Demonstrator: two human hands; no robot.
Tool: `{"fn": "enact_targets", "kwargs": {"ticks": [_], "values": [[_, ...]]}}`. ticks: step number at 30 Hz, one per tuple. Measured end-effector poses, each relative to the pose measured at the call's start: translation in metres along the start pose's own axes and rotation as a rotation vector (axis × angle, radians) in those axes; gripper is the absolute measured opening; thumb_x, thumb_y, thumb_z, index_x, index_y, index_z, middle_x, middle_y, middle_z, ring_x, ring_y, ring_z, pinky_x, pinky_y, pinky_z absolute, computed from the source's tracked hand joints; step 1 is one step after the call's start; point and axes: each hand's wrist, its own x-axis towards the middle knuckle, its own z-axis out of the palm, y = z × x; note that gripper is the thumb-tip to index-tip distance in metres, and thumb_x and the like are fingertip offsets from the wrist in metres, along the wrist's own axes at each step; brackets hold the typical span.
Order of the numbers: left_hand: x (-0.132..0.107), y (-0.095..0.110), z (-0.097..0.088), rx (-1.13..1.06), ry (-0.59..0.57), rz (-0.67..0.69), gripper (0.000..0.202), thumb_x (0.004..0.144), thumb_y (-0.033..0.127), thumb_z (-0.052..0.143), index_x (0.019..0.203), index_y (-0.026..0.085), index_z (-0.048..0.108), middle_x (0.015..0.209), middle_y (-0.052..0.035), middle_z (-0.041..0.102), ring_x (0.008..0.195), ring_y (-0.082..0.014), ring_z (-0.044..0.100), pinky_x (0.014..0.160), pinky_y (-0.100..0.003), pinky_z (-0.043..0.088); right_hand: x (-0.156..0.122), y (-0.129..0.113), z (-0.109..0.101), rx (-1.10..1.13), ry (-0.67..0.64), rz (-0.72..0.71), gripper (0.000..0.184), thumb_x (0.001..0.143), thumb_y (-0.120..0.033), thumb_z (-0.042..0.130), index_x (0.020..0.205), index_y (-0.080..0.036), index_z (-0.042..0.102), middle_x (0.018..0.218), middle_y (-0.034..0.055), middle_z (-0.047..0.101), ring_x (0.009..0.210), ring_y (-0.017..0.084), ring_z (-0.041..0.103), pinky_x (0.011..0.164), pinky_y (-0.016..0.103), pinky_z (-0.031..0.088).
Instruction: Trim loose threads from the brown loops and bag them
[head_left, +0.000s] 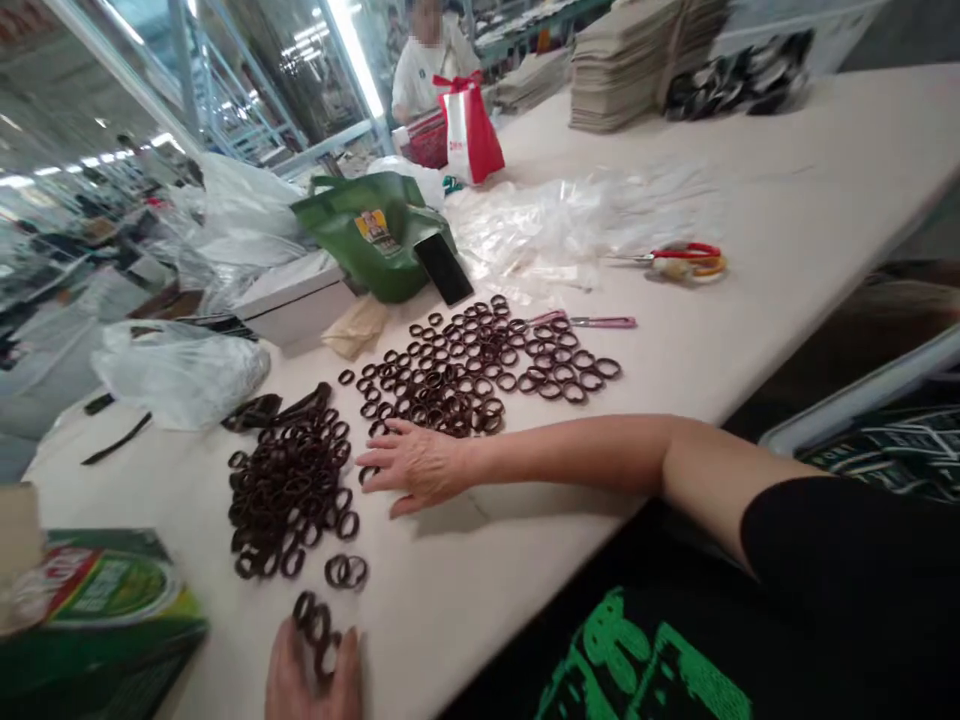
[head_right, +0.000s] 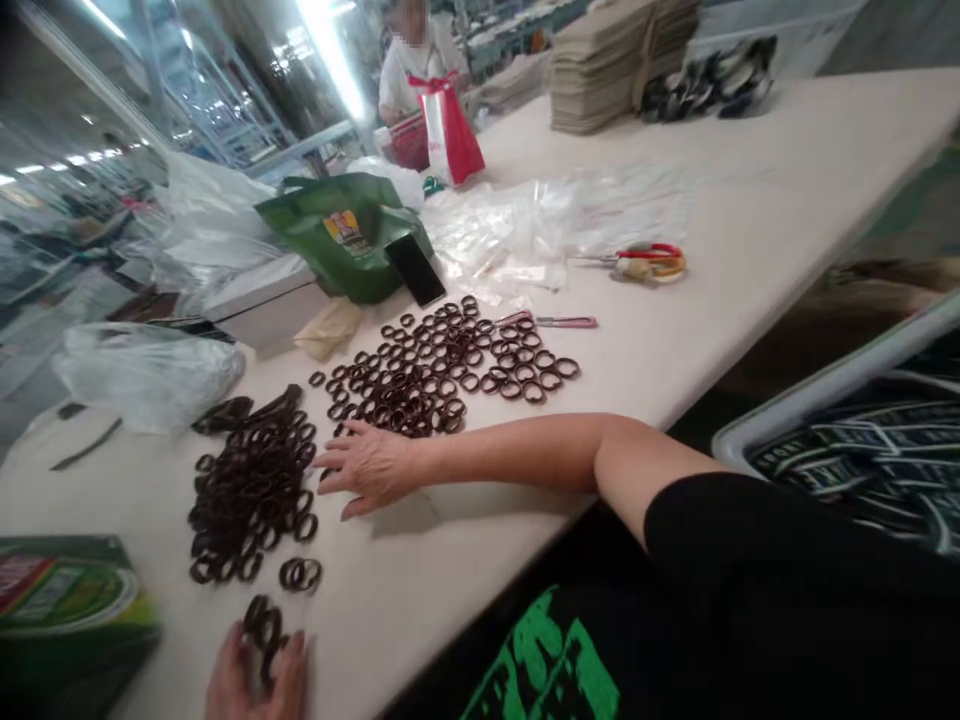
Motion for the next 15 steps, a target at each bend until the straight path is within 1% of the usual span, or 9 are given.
{"fn": "enact_targets", "kwargs": {"ticks": [2, 3, 6, 8, 11, 15], "values": [[-0.002, 0.008, -0.004, 0.029, -0.017, -0.001, 0.085, 0.082, 0.062, 0.052, 0.148, 0.009, 0.036, 0.145, -0.0246, 0.049, 0.133, -0.0418, 0.048, 0.111, -0.055, 0.04, 0.023, -0.002, 0.013, -0.011, -0.069, -0.027, 0.038, 0.089, -0.048, 0.063, 0.117, -0.024, 0.064, 0.137, 0.0087, 0.054, 0.123, 0.03, 0.047, 0.107, 0.054, 0.028], [-0.003, 0.012, -0.006, 0.035, -0.013, -0.006, 0.083, 0.084, 0.061, 0.051, 0.148, 0.011, 0.036, 0.145, -0.0239, 0.049, 0.133, -0.0409, 0.048, 0.11, -0.055, 0.04, 0.031, 0.0, 0.018, -0.017, -0.107, -0.02, 0.035, 0.088, -0.047, 0.064, 0.113, -0.023, 0.066, 0.131, 0.0091, 0.057, 0.119, 0.031, 0.049, 0.107, 0.055, 0.027], [-0.006, 0.019, -0.008, 0.019, 0.02, -0.003, 0.078, 0.086, 0.059, 0.049, 0.146, 0.012, 0.039, 0.143, -0.0223, 0.052, 0.132, -0.0384, 0.05, 0.11, -0.052, 0.041, 0.038, 0.01, 0.02, -0.061, -0.17, 0.025, 0.023, 0.086, -0.038, 0.062, 0.097, -0.018, 0.068, 0.106, 0.0092, 0.064, 0.107, 0.029, 0.052, 0.108, 0.053, 0.025], [-0.006, 0.019, -0.007, 0.005, 0.032, 0.009, 0.076, 0.086, 0.058, 0.049, 0.146, 0.012, 0.04, 0.141, -0.0218, 0.053, 0.131, -0.0377, 0.051, 0.11, -0.051, 0.041, 0.031, 0.021, 0.013, -0.1, -0.164, 0.063, 0.017, 0.084, -0.03, 0.06, 0.09, -0.016, 0.068, 0.097, 0.009, 0.064, 0.1, 0.027, 0.053, 0.108, 0.052, 0.024], [-0.008, 0.015, -0.005, -0.018, 0.05, 0.022, 0.074, 0.086, 0.057, 0.05, 0.146, 0.014, 0.04, 0.14, -0.0199, 0.055, 0.129, -0.0364, 0.053, 0.11, -0.05, 0.041, 0.009, 0.039, -0.003, -0.143, -0.167, 0.139, 0.013, 0.083, -0.022, 0.058, 0.084, -0.014, 0.067, 0.093, 0.0088, 0.063, 0.095, 0.025, 0.055, 0.109, 0.051, 0.023], [-0.006, 0.008, -0.003, -0.024, 0.067, 0.035, 0.074, 0.086, 0.056, 0.05, 0.146, 0.014, 0.04, 0.139, -0.0193, 0.056, 0.127, -0.035, 0.055, 0.107, -0.049, 0.044, -0.025, 0.061, -0.021, -0.187, -0.164, 0.247, 0.011, 0.083, -0.016, 0.057, 0.083, -0.013, 0.068, 0.091, 0.0088, 0.066, 0.097, 0.025, 0.058, 0.112, 0.051, 0.022]]}}
